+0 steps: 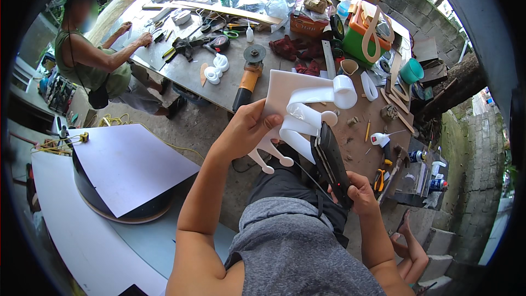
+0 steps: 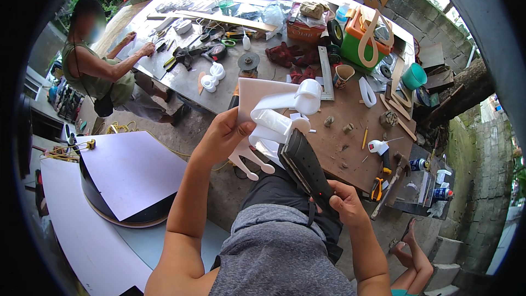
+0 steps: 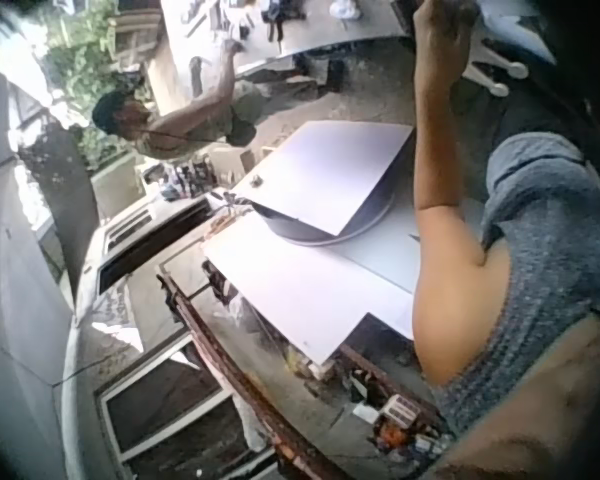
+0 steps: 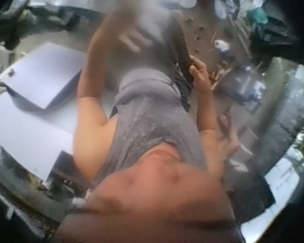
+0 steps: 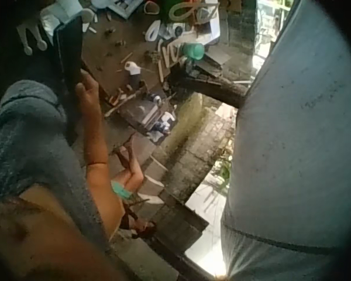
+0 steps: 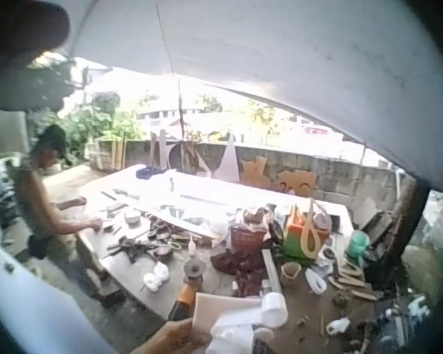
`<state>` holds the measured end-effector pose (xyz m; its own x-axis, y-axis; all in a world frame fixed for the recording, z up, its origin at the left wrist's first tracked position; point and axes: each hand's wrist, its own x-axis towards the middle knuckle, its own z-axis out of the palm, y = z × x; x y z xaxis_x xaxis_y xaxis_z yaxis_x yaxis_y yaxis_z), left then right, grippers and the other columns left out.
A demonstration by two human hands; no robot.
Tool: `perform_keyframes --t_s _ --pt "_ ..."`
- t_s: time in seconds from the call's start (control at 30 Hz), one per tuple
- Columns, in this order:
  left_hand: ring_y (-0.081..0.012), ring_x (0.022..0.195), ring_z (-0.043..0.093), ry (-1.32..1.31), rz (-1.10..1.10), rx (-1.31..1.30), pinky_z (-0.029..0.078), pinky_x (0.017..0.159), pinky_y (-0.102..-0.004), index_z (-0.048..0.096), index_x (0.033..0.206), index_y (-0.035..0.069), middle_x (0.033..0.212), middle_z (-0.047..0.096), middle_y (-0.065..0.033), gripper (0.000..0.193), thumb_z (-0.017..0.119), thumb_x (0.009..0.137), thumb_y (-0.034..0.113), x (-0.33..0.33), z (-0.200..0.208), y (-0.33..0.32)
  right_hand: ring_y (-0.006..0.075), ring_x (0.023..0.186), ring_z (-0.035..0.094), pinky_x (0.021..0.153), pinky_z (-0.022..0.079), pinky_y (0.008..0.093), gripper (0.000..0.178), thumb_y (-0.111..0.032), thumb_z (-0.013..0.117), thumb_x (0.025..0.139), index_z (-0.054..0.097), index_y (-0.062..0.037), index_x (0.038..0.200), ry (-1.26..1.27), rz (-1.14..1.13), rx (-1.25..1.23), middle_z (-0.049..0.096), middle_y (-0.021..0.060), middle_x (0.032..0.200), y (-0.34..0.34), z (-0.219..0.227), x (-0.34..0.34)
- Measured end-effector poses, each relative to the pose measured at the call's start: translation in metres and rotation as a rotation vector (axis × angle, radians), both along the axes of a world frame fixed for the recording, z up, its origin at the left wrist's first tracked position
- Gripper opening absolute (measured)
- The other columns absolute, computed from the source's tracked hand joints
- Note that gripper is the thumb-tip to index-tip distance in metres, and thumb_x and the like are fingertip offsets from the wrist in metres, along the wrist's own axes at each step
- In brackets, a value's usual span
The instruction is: The recorder is bending and assembling a white plastic crown-shaped component for a sign using a heat gun and small metal parts.
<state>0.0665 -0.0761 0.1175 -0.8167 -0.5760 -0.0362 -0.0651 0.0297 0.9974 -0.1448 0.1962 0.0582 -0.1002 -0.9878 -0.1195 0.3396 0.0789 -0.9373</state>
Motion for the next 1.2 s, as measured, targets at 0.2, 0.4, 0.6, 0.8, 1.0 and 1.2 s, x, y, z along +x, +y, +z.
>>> perform_keyframes --t_s 0.2,0.4,0.6,0.8,1.0,1.2 --pt "-0.0027 0.082 0.058 0.033 0.000 -0.007 0.051 0.072 -0.0226 0.061 0.117 -0.003 0.093 0.067 0.0003 0.026 0.061 0.104 0.019 0.000 -0.003 0.000 0.0131 0.079 0.063 0.074 0.051 0.0282 0.070 -0.056 0.069 0.092 0.059 0.0039 0.126 -0.017 0.016 -0.014 0.070 0.0123 0.104 0.001 -0.004 -0.001" --pt "-0.0038 0.083 0.058 -0.001 0.013 0.061 0.050 0.073 -0.0236 0.062 0.117 -0.004 0.093 0.068 -0.0005 0.027 0.060 0.105 0.020 0.000 0.000 0.003 0.0129 0.081 0.063 0.076 0.051 0.0281 0.069 -0.056 0.067 0.093 0.060 0.0039 0.126 0.000 0.016 -0.019 0.070 0.0117 0.105 0.000 0.002 0.001" --pt "-0.0044 0.084 0.059 0.013 0.011 0.009 0.051 0.074 -0.0243 0.062 0.116 -0.004 0.095 0.069 -0.0021 0.027 0.060 0.105 0.020 0.002 -0.002 0.003 0.0119 0.080 0.061 0.076 0.050 0.0278 0.073 -0.058 0.067 0.092 0.061 0.0053 0.128 0.026 0.020 -0.006 0.069 0.0097 0.104 0.002 0.006 0.002" --pt "-0.0052 0.080 0.062 0.056 -0.015 0.041 0.055 0.070 -0.0243 0.060 0.118 -0.005 0.094 0.069 -0.0033 0.029 0.059 0.105 0.021 -0.001 -0.007 0.000 0.0109 0.080 0.061 0.076 0.050 0.0272 0.076 -0.060 0.067 0.091 0.061 0.0059 0.129 0.011 0.013 0.006 0.070 0.0089 0.104 0.000 0.003 0.001" --pt "-0.0086 0.078 0.068 0.052 0.000 0.056 0.060 0.065 -0.0252 0.055 0.125 -0.005 0.096 0.069 -0.0056 0.033 0.056 0.106 0.021 -0.002 -0.019 -0.007 0.0099 0.081 0.062 0.078 0.051 0.0268 0.077 -0.060 0.068 0.090 0.061 0.0053 0.130 -0.018 0.000 0.047 0.070 0.0080 0.103 -0.005 0.008 0.004" --pt "-0.0073 0.094 0.063 0.158 0.031 -0.003 0.052 0.083 -0.0253 0.060 0.125 -0.006 0.104 0.071 -0.0037 0.030 0.060 0.104 0.016 0.003 -0.041 -0.018 0.0109 0.092 0.062 0.085 0.050 0.0272 0.064 -0.046 0.072 0.093 0.060 0.0026 0.134 0.076 -0.036 0.036 0.068 0.0068 0.113 0.003 -0.001 0.009"
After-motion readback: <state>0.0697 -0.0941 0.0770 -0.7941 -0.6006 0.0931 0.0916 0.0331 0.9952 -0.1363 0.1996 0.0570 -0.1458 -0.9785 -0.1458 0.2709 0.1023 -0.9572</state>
